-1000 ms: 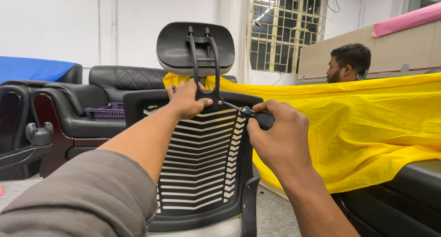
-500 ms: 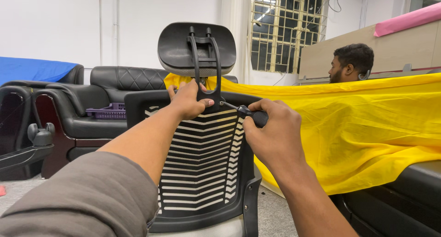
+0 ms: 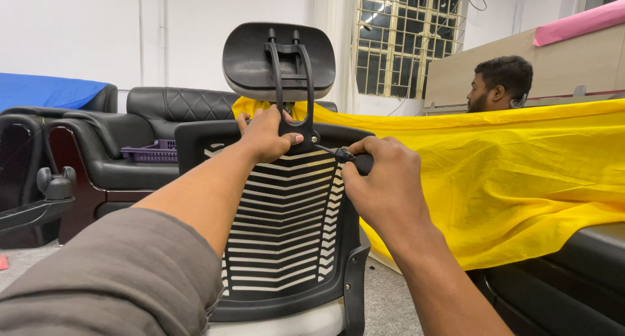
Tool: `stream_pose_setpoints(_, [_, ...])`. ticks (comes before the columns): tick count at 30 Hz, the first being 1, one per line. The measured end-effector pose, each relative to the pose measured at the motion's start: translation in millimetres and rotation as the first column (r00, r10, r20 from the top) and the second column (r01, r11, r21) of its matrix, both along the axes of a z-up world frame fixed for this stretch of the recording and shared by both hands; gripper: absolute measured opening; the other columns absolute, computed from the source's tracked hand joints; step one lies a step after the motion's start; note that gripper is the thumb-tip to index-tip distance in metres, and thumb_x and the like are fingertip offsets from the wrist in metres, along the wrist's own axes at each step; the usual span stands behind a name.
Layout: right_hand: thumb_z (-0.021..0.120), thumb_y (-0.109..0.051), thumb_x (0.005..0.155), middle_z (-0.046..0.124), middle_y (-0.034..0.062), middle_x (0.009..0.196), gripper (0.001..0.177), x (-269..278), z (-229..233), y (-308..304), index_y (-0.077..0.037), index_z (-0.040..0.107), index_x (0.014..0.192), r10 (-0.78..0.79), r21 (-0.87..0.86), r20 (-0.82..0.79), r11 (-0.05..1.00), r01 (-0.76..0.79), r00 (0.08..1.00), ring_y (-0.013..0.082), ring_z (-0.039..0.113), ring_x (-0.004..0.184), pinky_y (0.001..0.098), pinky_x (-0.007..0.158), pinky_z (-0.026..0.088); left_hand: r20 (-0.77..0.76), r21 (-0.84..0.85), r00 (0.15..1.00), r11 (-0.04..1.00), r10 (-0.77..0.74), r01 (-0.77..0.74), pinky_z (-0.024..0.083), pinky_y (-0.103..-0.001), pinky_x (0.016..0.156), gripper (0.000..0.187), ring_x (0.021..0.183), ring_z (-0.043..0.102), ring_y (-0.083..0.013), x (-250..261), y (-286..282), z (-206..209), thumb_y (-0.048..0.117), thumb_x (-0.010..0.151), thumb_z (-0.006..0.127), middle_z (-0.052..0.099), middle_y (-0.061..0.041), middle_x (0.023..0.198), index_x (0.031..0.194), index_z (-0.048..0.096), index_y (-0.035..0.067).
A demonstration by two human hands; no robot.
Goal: The person attaches a headrest to an office chair using a screwdriver. They align the headrest bracket with the chair back and tighten two screws to secure it in place.
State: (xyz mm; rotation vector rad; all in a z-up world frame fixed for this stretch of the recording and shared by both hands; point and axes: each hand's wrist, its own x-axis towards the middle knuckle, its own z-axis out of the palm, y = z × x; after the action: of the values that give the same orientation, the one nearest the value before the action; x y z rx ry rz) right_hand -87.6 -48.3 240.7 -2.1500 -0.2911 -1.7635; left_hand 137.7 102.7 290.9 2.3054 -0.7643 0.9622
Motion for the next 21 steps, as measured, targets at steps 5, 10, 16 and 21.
stream_pose_setpoints(5, [0.071,-0.013,0.076,0.072,0.0217,0.089,0.024,0.9,-3.7,-0.8,0.000,0.077,0.096,0.014,0.043,0.008,0.999,-0.014,1.000,0.0352,0.071,0.086,0.0432,0.083,0.055,0.013,-0.002,1.000,1.000,-0.004,0.004,0.009,-0.049,0.116,0.052,0.133,0.045,-0.0244,0.2,0.3,-0.1,0.049,0.085,0.075,0.062,-0.011,0.127,0.123,0.059,0.017])
stream_pose_setpoints(10, [0.072,-0.012,0.076,0.071,0.0219,0.088,0.023,2.0,-1.4,0.2,0.000,0.077,0.095,0.021,0.010,0.044,1.000,-0.021,0.999,0.0359,0.070,0.086,0.0439,0.082,0.054,0.010,-0.003,1.000,1.000,-0.001,0.001,0.010,-0.048,0.116,0.053,0.132,0.045,-0.0245,-0.2,0.5,0.4,0.049,0.085,0.075,0.062,-0.011,0.127,0.124,0.058,0.017])
stream_pose_setpoints(16, [0.072,-0.012,0.077,0.071,0.0217,0.087,0.023,0.0,-0.9,0.5,0.000,0.077,0.095,0.018,0.012,0.007,1.000,-0.018,1.000,0.0353,0.070,0.085,0.0436,0.081,0.054,0.018,-0.006,1.000,1.000,-0.003,0.003,0.011,-0.047,0.115,0.054,0.132,0.046,-0.0246,-0.4,1.0,-0.3,0.049,0.085,0.076,0.062,-0.012,0.127,0.125,0.059,0.017])
stream_pose_setpoints(21, [0.072,-0.012,0.077,0.071,0.0220,0.086,0.023,-2.0,-1.8,1.3,0.001,0.078,0.095,0.011,0.012,0.005,1.000,-0.011,1.000,0.0347,0.071,0.083,0.0428,0.079,0.055,0.021,-0.008,1.000,1.000,-0.005,0.005,0.012,-0.047,0.116,0.055,0.132,0.046,-0.0251,0.1,0.8,0.1,0.049,0.084,0.076,0.061,-0.012,0.128,0.125,0.058,0.016])
